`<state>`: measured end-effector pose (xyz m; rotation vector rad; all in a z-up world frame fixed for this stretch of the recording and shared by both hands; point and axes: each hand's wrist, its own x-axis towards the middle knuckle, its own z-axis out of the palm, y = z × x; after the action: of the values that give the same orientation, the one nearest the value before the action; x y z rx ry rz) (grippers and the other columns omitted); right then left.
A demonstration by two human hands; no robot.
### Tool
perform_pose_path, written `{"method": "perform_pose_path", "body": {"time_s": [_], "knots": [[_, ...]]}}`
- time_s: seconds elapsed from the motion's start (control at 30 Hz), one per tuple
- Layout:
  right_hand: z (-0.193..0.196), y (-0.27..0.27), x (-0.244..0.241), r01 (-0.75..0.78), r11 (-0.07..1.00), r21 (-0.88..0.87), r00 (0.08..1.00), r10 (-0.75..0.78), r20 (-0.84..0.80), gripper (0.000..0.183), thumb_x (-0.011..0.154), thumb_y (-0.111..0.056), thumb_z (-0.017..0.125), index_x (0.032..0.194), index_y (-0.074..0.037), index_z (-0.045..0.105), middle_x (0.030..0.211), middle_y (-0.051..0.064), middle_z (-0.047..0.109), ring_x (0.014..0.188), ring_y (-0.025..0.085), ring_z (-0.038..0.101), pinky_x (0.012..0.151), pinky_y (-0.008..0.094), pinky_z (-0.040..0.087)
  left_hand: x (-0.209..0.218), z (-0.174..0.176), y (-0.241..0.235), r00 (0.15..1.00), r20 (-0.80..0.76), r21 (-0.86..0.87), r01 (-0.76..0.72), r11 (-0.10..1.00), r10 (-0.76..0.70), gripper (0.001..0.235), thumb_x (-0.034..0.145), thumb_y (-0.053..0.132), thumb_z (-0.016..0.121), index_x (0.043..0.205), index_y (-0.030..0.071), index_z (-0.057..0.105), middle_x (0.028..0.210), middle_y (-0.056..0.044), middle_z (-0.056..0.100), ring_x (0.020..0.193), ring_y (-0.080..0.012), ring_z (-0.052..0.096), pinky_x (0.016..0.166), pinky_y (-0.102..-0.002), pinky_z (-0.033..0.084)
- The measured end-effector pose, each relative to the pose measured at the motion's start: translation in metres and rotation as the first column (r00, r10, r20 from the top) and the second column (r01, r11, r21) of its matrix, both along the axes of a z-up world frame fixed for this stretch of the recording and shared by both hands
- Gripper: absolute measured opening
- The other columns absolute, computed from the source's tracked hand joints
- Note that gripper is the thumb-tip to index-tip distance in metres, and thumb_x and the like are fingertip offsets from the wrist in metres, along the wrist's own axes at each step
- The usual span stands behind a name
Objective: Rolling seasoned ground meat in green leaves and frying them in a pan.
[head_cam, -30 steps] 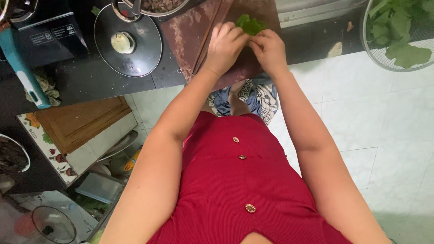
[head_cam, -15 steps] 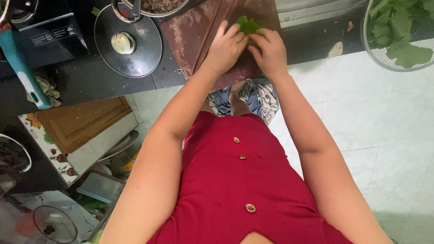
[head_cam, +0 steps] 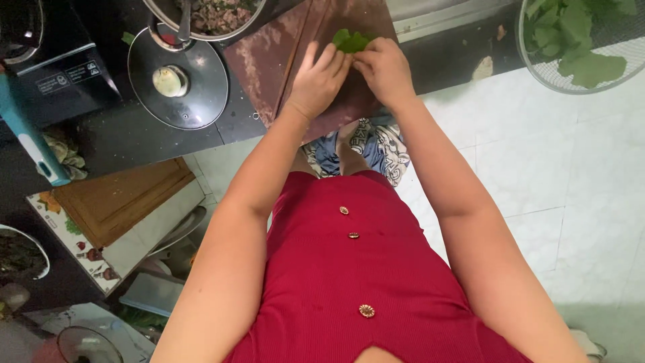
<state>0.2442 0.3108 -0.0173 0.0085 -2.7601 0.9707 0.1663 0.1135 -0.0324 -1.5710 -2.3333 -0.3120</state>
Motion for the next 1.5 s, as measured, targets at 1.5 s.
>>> {"method": "perform_pose_path", "body": {"time_s": [1.5], "knots": [[0.005, 0.012, -0.018, -0.009, 0.99, 0.139, 0.996, 0.021, -0.085, 0.019, 0.087, -0.014, 0.086, 0.104, -0.013, 0.078, 0.105, 0.006, 0.065, 0.103, 0.031, 0.058, 0.089, 0.045, 0.045, -0.016, -0.004, 0.02, 0.991, 0.122, 0.067, -0.069, 0.995, 0.061, 0.024, 0.096, 0.014, 0.061, 0.115, 0.004, 0.072, 0.114, -0.009, 0.065, 0.129, -0.0303, 0.051, 0.121, -0.062, 0.026]]}}
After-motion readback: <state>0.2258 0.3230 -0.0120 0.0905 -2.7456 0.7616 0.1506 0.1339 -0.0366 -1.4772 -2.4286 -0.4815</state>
